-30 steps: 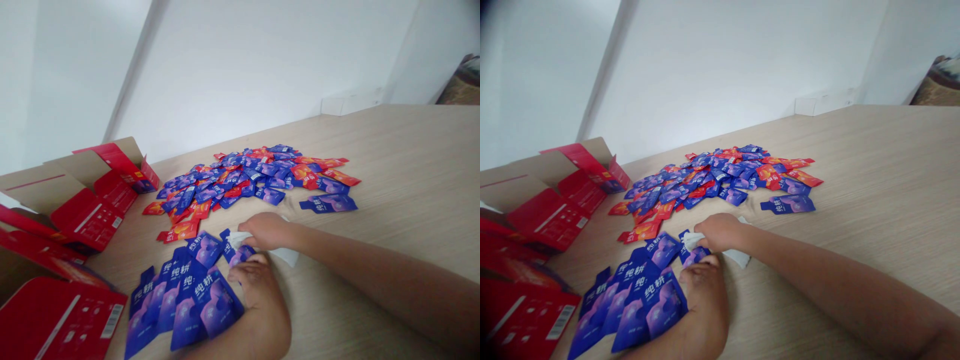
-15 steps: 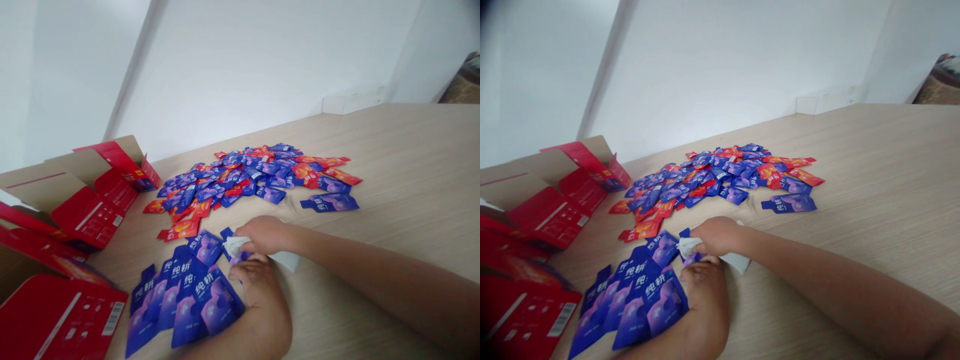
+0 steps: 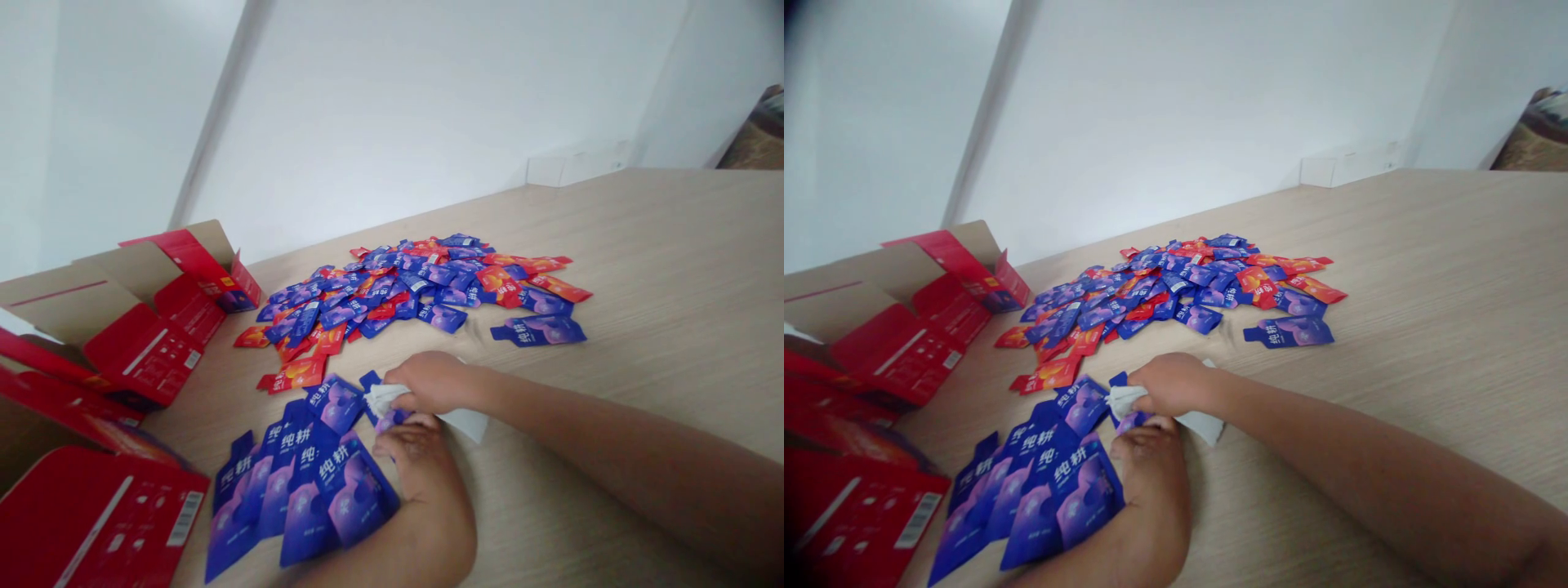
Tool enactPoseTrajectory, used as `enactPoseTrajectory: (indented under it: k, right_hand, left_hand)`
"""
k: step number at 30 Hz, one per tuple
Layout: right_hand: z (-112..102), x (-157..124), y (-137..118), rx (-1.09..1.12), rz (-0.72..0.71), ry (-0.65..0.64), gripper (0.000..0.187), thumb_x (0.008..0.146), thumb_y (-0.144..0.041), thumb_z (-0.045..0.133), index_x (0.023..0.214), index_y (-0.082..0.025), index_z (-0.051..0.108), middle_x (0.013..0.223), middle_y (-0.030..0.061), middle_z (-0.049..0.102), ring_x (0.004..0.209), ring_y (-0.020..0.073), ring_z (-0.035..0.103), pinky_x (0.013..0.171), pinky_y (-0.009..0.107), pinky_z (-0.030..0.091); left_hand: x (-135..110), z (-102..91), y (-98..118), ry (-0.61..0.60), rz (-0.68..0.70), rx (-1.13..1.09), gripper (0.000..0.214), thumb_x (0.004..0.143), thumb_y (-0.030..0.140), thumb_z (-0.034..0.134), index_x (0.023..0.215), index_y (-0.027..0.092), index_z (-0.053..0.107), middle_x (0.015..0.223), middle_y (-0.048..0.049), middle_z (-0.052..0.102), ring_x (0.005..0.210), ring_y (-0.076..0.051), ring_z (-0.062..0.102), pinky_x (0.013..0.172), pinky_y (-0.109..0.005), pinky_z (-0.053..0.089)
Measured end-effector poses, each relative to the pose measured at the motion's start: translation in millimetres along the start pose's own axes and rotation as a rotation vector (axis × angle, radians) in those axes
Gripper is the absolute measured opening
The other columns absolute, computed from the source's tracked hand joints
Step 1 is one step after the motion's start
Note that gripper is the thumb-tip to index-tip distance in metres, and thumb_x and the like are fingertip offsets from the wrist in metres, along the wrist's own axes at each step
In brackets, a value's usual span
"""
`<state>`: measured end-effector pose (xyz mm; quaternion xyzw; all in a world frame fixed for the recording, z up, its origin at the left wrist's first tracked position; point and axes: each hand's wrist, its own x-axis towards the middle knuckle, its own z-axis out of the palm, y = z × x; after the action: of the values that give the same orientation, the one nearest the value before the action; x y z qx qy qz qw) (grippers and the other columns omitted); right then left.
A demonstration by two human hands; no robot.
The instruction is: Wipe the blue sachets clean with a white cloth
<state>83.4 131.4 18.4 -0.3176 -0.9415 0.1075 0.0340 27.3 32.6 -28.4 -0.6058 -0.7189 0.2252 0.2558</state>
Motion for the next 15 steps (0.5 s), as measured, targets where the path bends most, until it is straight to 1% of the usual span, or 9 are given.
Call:
enactPoseTrajectory:
  k: [2,4,7,10,12,13,15]
  right_hand:
    - [-1,1,7,-0.033,0.045,0.028,0.037,0.081,-0.048,0.046,0.107,-0.025,0.06,0.094,0.0086,0.068,0.084,0.0243,0.062,0.061,0.029,0.039]
    - [-5,0,10,-0.059,0.065,0.056,0.037,0.081,-0.048,0.046,0.107,-0.024,0.059,0.094,0.0092,0.068,0.085,0.0251,0.061,0.062,0.03,0.039]
    - [-9,-3,3,-0.05,0.008,0.087,0.036,0.082,-0.047,0.045,0.107,-0.024,0.059,0.094,0.0082,0.067,0.085,0.0245,0.061,0.062,0.029,0.039]
    - [-8,-5,-9,-0.015,-0.075,0.05,0.035,0.082,-0.048,0.044,0.103,-0.025,0.06,0.093,0.0068,0.067,0.083,0.0234,0.061,0.061,0.029,0.039]
    - [-5,-4,-12,0.004,-0.072,0.003,0.035,0.082,-0.049,0.044,0.101,-0.025,0.061,0.091,0.0068,0.068,0.082,0.0232,0.062,0.06,0.028,0.039]
    - [-3,-3,-10,0.009,-0.05,-0.01,0.035,0.081,-0.049,0.045,0.101,-0.025,0.061,0.091,0.0071,0.068,0.082,0.0233,0.062,0.06,0.028,0.039]
    - [-1,-1,-4,0.006,0.011,-0.009,0.036,0.08,-0.049,0.047,0.104,-0.025,0.061,0.093,0.0077,0.068,0.083,0.0237,0.062,0.06,0.029,0.039]
  left_hand:
    - [-1,2.0,0,0.012,0.013,0.017,0.035,0.076,0.0,0.032,0.092,0.007,0.062,0.078,-0.0229,0.068,0.07,-0.034,0.064,0.062,-0.043,0.04]
    - [-1,1.4,-1,0.015,-0.005,0.032,0.035,0.075,-0.001,0.032,0.091,0.008,0.062,0.077,-0.0224,0.068,0.07,-0.034,0.064,0.063,-0.043,0.04]
    - [0,-4.0,-1,-0.015,-0.022,0.008,0.037,0.076,-0.001,0.032,0.093,0.007,0.063,0.079,-0.022,0.068,0.071,-0.033,0.064,0.063,-0.042,0.04]
    - [2,-10.1,-2,-0.106,-0.029,-0.046,0.039,0.076,-0.002,0.031,0.097,0.0,0.064,0.084,-0.0248,0.068,0.076,-0.033,0.064,0.065,-0.041,0.04]
    - [3,-11.5,-2,-0.151,-0.048,-0.065,0.039,0.076,-0.003,0.032,0.099,-0.004,0.063,0.088,-0.027,0.067,0.079,-0.033,0.064,0.068,-0.041,0.039]
    - [2,-11.1,-2,-0.151,-0.046,-0.072,0.038,0.076,-0.003,0.032,0.099,-0.004,0.063,0.088,-0.0271,0.067,0.078,-0.033,0.064,0.068,-0.04,0.039]
    - [1,-8.5,-2,-0.104,-0.018,-0.073,0.037,0.077,-0.002,0.032,0.098,0.001,0.063,0.086,-0.0259,0.067,0.075,-0.033,0.065,0.066,-0.041,0.039]
